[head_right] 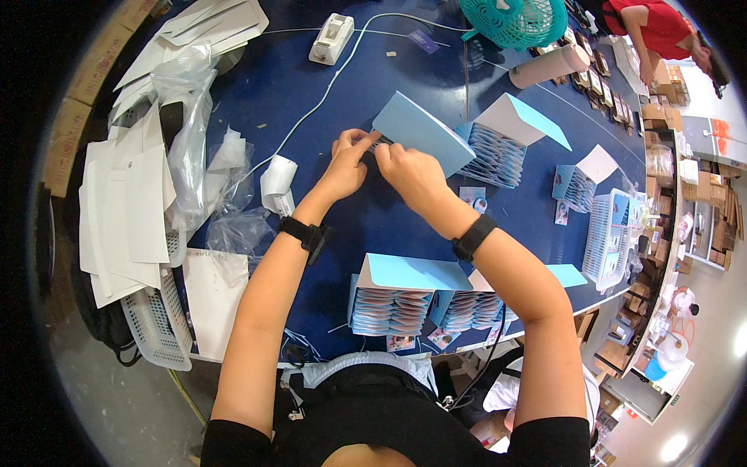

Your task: The person packs small sachets into light blue cardboard boxes at a warehouse workstation. They use a handheld scanner to scan labels on the boxes and arrange the sachets neatly inside before closing the lids. The person also handles shipping labels and places the finished boxes into a white plastic basket.

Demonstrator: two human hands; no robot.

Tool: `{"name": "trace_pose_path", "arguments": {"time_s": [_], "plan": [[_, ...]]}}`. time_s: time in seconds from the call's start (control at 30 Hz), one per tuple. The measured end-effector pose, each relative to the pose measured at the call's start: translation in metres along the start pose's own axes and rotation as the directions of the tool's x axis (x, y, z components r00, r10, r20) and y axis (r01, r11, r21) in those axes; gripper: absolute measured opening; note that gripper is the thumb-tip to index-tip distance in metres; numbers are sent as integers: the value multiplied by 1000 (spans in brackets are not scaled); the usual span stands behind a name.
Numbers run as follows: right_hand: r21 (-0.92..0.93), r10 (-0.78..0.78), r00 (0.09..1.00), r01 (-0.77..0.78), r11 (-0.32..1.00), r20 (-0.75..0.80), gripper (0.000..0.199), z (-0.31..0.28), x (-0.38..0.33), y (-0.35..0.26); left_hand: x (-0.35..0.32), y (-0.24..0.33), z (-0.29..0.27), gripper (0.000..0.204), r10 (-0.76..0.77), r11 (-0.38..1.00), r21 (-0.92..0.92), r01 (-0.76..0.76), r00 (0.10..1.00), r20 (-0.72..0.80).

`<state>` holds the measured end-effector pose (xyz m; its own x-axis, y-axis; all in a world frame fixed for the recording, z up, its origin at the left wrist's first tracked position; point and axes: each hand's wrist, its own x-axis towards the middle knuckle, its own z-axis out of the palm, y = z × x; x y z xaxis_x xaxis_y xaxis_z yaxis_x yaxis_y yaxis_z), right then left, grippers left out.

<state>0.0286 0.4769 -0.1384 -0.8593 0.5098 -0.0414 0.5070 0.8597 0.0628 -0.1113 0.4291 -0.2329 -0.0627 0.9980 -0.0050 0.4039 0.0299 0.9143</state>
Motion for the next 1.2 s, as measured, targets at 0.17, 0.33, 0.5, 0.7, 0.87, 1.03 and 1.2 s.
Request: {"name": "trace_pose_path", "arguments": {"time_s": [0.17, 0.33, 0.5, 0.7, 0.87, 1.03, 1.2], "plan": [[168, 14, 994, -32, 985, 107, 26, 10, 7, 7, 3, -5, -1, 71, -47, 989, -139, 46, 999, -3], [101, 29, 994, -40, 994, 103, 23, 22, 13, 5, 3, -7, -5, 74, 34, 981, -191, -39, 999, -27], [43, -7, 994, 3, 999, 105, 26, -1, -6, -4, 3, -11, -6, 69, -7, 983, -183, 3, 1000, -19], [-425, 29, 969, -133, 896, -244, 51, -52, -6, 32, -3, 6, -15, 58, -144, 956, -253, 150, 989, 42], [21, 530, 831, -534, 845, -170, 47, -52, -13, 74, -4, 6, -16, 53, -167, 934, -313, 175, 985, 54], [91, 596, 796, -605, 791, 102, 26, -19, -33, 101, -3, 7, -17, 51, -191, 933, -291, 212, 977, 97], [697, 754, 630, -626, 351, 185, 26, 43, -41, 120, -2, 11, -13, 50, -215, 920, -312, 237, 971, 102]]}}
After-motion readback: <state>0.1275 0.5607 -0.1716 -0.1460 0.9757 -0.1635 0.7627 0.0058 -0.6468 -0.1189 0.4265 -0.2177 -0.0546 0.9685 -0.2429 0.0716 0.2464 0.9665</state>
